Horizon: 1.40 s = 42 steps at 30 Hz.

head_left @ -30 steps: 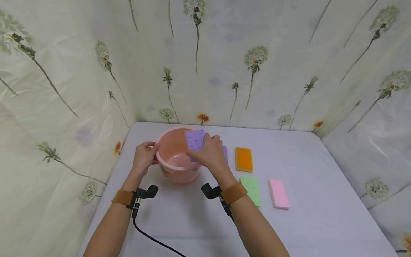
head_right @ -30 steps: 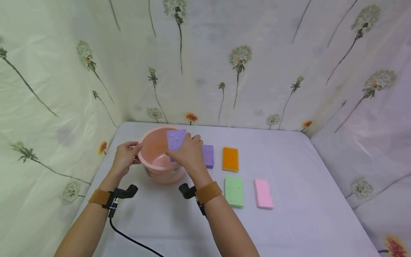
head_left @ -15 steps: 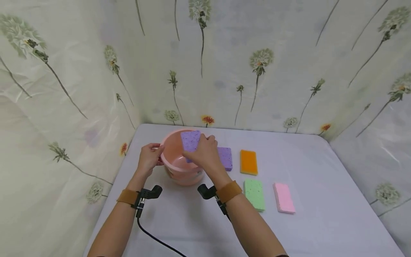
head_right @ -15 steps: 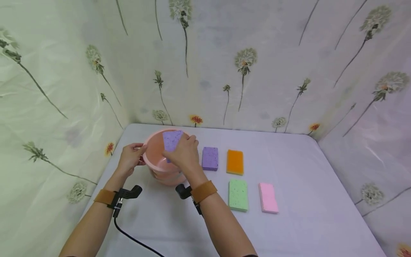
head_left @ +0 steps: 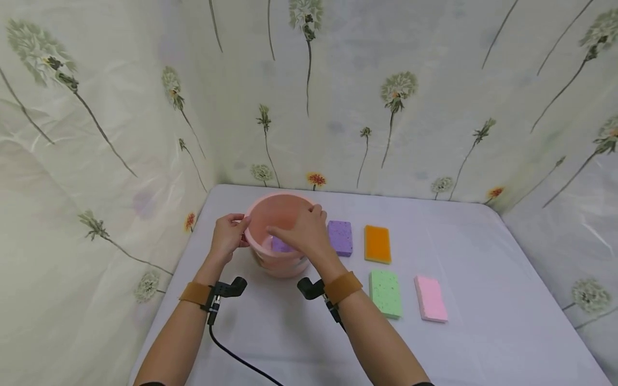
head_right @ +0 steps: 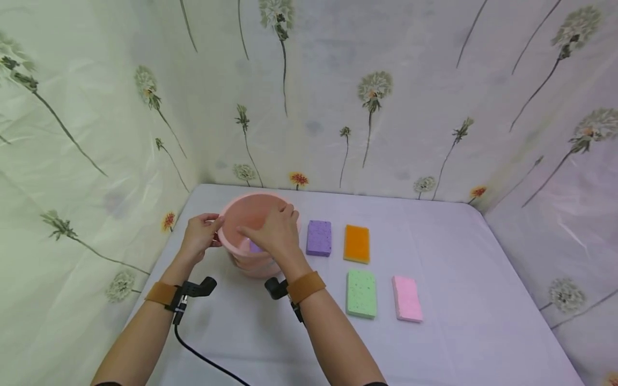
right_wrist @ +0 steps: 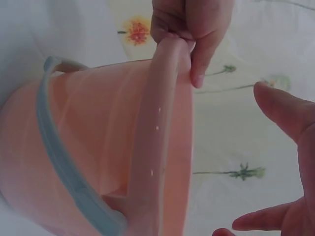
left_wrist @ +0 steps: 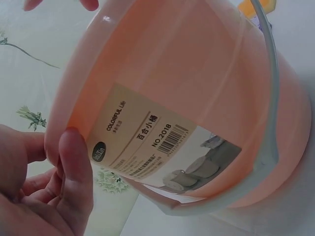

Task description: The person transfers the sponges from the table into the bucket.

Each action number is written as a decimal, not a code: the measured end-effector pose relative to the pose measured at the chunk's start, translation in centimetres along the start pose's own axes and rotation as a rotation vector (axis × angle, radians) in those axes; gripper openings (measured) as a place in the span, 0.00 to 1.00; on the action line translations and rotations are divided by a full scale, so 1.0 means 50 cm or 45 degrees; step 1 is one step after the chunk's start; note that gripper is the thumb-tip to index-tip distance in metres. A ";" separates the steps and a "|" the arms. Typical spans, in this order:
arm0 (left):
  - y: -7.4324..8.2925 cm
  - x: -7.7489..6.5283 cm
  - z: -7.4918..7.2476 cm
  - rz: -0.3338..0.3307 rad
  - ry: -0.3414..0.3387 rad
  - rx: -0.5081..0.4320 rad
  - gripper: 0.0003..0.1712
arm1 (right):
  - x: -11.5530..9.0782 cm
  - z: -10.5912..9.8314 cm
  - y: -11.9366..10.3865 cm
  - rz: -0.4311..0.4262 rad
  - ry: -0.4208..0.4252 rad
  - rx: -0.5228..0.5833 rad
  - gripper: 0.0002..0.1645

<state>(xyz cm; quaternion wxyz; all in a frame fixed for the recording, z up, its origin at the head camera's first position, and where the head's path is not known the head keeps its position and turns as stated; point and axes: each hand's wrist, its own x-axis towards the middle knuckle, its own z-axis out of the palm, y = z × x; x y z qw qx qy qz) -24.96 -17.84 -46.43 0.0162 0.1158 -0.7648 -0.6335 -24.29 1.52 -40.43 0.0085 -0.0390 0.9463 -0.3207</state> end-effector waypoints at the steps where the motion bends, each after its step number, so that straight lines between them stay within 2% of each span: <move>1: 0.000 0.000 0.001 0.000 -0.001 -0.001 0.23 | 0.000 -0.001 0.002 -0.011 0.015 0.006 0.62; 7: -0.005 0.005 0.004 0.005 -0.018 -0.042 0.24 | 0.001 -0.009 0.010 -0.048 0.052 -0.015 0.64; 12: -0.004 0.004 0.001 0.018 -0.007 -0.046 0.24 | 0.000 -0.022 0.013 -0.035 0.060 -0.066 0.69; 16: -0.006 0.005 0.006 0.016 -0.014 -0.039 0.25 | -0.005 -0.043 0.020 -0.008 0.076 -0.092 0.67; 20: -0.007 0.004 0.009 0.012 -0.026 -0.041 0.25 | -0.010 -0.066 0.038 0.027 0.088 -0.041 0.67; 27: -0.003 -0.002 0.004 0.032 -0.015 -0.070 0.26 | -0.019 -0.103 0.087 0.089 0.131 0.042 0.70; 34: -0.005 -0.003 0.003 0.043 0.009 -0.079 0.25 | -0.025 -0.117 0.150 0.185 0.167 0.017 0.70; 42: -0.003 -0.006 0.007 0.037 0.019 -0.079 0.24 | -0.040 -0.143 0.217 0.215 0.191 -0.001 0.67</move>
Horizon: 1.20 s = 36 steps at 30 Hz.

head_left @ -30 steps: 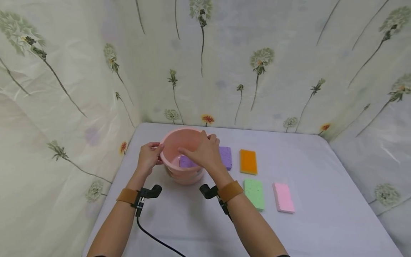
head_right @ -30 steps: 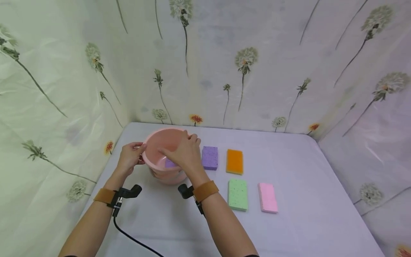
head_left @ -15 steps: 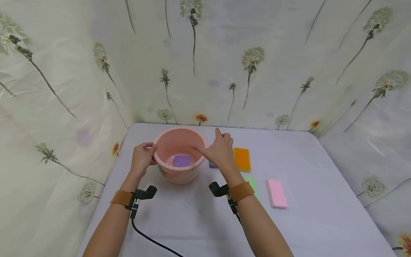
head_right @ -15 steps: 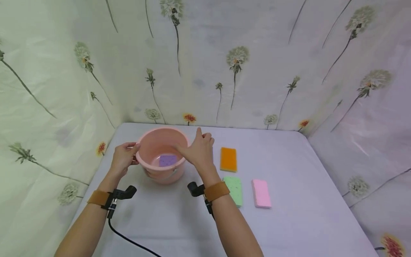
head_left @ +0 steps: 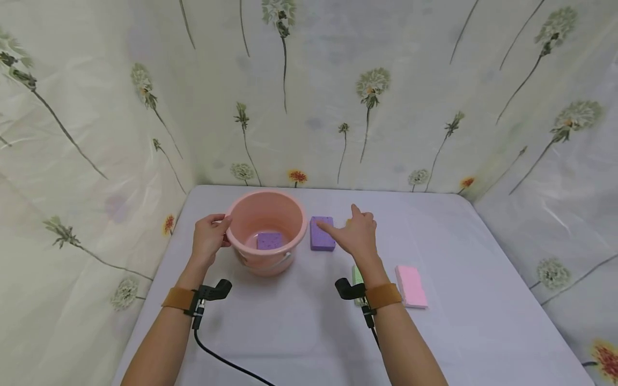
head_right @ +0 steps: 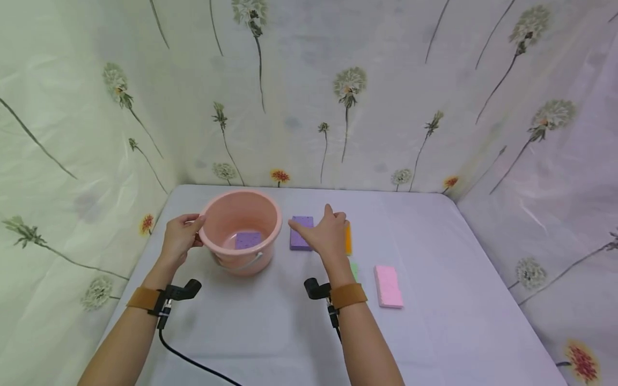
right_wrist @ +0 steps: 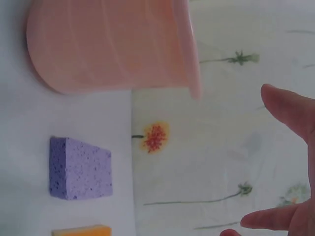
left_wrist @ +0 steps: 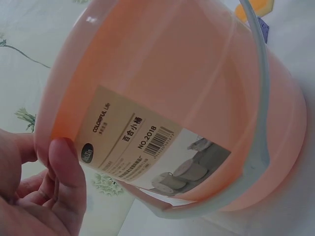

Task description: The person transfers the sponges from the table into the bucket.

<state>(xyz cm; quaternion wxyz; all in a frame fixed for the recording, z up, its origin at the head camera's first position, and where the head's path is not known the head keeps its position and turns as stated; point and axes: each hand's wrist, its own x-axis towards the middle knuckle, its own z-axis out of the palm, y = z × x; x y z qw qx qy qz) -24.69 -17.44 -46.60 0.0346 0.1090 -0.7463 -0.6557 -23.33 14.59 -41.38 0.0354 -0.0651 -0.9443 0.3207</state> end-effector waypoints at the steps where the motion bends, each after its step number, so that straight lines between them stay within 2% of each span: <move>1: 0.000 0.000 0.000 0.002 0.001 -0.003 0.24 | 0.001 -0.003 0.009 0.010 -0.004 0.001 0.67; 13: -0.001 -0.002 0.000 -0.015 0.021 0.001 0.25 | -0.005 -0.015 0.102 0.158 -0.021 -0.021 0.68; 24: 0.001 -0.005 0.001 -0.024 0.015 -0.004 0.24 | -0.036 0.022 0.180 0.249 -0.042 -0.054 0.70; 36: -0.003 -0.001 0.000 -0.026 0.010 0.001 0.25 | -0.059 0.052 0.226 0.313 -0.010 -0.105 0.71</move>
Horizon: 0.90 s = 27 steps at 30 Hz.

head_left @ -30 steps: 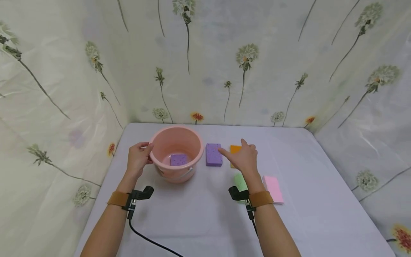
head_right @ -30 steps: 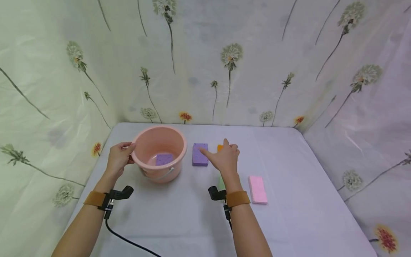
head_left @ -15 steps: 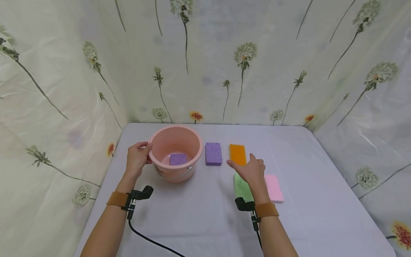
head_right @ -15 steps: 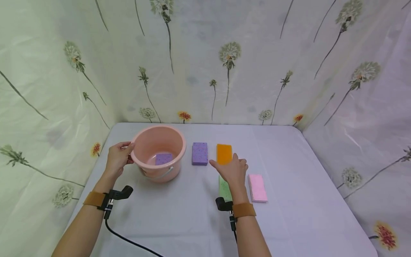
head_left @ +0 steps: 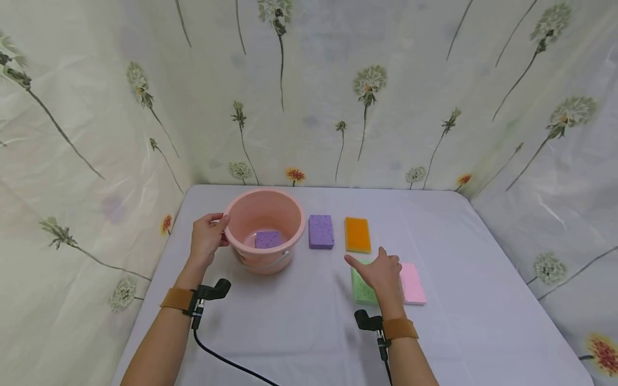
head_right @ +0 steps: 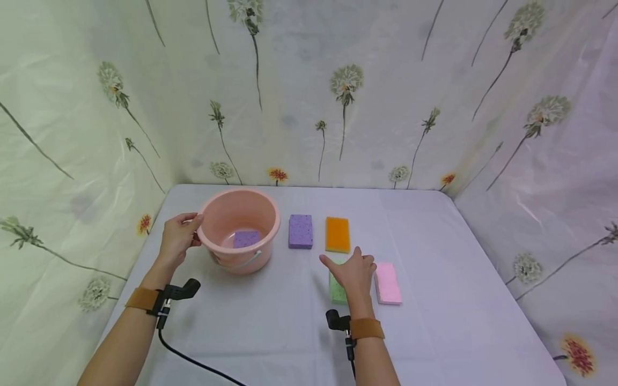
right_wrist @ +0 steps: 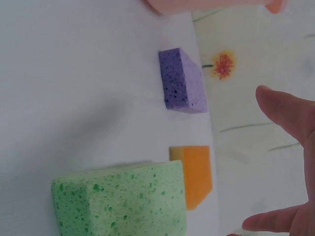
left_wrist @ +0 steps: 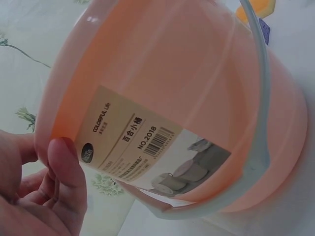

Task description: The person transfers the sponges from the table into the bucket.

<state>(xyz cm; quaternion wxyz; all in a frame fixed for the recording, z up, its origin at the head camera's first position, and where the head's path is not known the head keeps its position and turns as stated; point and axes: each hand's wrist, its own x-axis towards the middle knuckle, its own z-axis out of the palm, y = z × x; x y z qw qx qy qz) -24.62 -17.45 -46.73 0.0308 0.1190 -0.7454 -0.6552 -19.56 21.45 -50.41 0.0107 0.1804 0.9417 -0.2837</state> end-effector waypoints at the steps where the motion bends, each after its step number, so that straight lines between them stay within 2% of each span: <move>1: 0.000 0.000 0.000 0.000 0.000 0.001 0.25 | -0.001 0.003 0.003 0.003 0.003 -0.005 0.71; 9: -0.001 0.001 -0.001 -0.001 -0.003 -0.003 0.25 | -0.009 0.021 0.014 0.026 -0.029 -0.073 0.70; 27: 0.001 -0.002 -0.001 0.013 -0.004 -0.007 0.24 | -0.028 0.044 0.038 0.029 -0.031 -0.049 0.66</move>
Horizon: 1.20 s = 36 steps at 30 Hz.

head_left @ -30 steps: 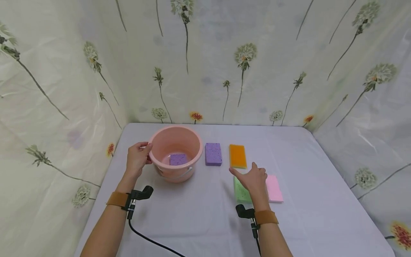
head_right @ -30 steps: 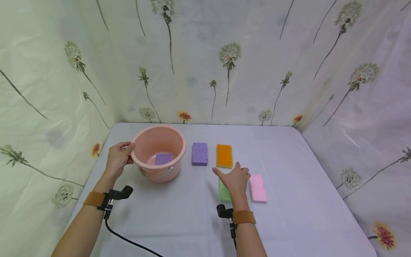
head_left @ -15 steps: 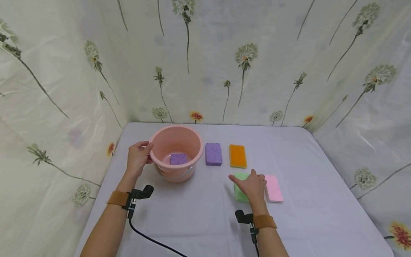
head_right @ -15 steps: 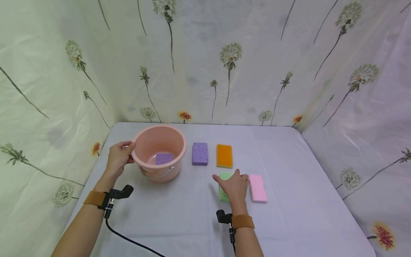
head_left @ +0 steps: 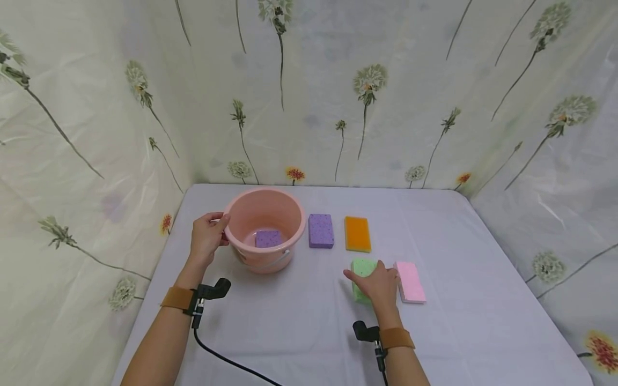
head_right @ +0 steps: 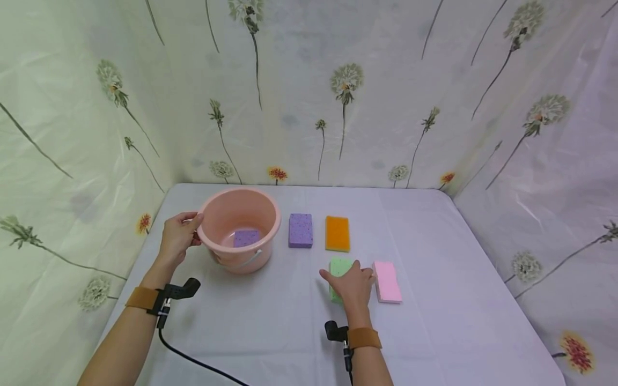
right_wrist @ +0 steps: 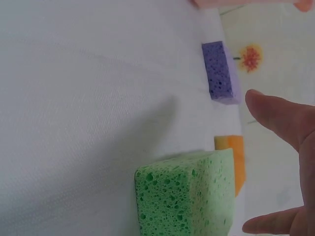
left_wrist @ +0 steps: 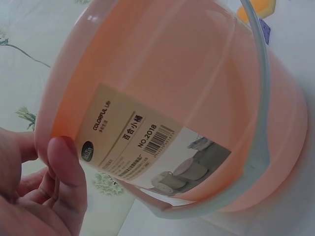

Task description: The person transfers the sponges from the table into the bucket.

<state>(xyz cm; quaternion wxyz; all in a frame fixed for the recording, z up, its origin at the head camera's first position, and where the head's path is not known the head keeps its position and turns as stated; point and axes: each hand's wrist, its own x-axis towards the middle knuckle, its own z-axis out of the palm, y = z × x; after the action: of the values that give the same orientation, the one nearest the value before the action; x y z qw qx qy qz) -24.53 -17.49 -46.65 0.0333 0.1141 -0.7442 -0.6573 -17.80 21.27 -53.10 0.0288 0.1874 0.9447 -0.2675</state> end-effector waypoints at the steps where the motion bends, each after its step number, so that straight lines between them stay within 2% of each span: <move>1: 0.001 0.000 0.000 0.001 -0.001 -0.002 0.24 | -0.002 0.000 0.000 0.002 0.003 0.003 0.66; 12: -0.001 0.001 -0.001 0.004 -0.009 -0.012 0.24 | -0.009 0.009 0.012 0.031 0.008 0.001 0.61; 21: -0.001 0.000 0.000 0.009 -0.011 -0.023 0.24 | -0.009 0.014 0.023 0.051 -0.003 -0.013 0.49; 36: -0.002 0.000 0.001 0.004 0.004 -0.005 0.25 | 0.001 0.010 0.025 0.042 -0.014 -0.007 0.45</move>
<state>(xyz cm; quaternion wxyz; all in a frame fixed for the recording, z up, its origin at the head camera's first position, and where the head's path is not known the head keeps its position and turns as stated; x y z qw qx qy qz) -24.51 -17.44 -46.77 0.0356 0.1139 -0.7431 -0.6584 -17.43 22.01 -54.13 0.0390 0.2015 0.9421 -0.2654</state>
